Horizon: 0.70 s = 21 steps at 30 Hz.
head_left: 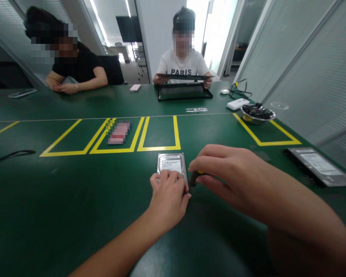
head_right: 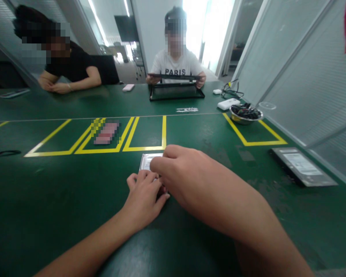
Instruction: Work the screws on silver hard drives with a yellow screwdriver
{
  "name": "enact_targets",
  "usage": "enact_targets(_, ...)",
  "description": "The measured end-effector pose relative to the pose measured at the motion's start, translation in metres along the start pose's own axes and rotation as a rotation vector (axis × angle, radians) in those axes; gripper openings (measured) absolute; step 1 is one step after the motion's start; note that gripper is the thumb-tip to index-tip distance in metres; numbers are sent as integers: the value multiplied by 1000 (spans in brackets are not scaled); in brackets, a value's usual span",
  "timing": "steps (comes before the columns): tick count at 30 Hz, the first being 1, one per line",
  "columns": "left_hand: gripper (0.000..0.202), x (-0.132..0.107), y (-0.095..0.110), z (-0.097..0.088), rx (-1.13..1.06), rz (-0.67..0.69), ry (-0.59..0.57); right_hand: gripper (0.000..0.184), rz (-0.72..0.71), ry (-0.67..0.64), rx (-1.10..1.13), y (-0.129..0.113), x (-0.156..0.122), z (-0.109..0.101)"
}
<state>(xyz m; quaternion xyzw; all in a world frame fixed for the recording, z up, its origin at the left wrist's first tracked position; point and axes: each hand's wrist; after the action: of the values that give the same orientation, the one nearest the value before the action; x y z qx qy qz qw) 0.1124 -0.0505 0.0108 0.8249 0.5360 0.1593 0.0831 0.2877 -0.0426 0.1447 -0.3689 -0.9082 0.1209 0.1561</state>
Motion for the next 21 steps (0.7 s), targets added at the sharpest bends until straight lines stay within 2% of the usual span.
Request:
enact_targets(3, 7, 1, -1, 0, 3, 2, 5, 12, 41, -18, 19, -1, 0, 0)
enact_targets(7, 6, 1, -1, 0, -3, 9, 11, 12, 11, -16, 67, -2, 0, 0)
enact_targets(15, 5, 1, 0, -2, -33, -6, -6, 12, 70, -9, -13, -2, 2, 2)
enact_targets(21, 7, 1, 0, -1, -25, -3, 9, 19, -3, -33, 45, -2, 1, 0)
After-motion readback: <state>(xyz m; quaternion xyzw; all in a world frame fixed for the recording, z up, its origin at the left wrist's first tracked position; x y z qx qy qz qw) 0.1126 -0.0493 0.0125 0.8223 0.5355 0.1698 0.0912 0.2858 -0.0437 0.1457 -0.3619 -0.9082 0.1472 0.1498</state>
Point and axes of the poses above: each hand's wrist, its own x-axis towards the middle knuckle, its own z-axis out of the palm, y = z × x, and after that the axes turned 1 degree about y, right-handed
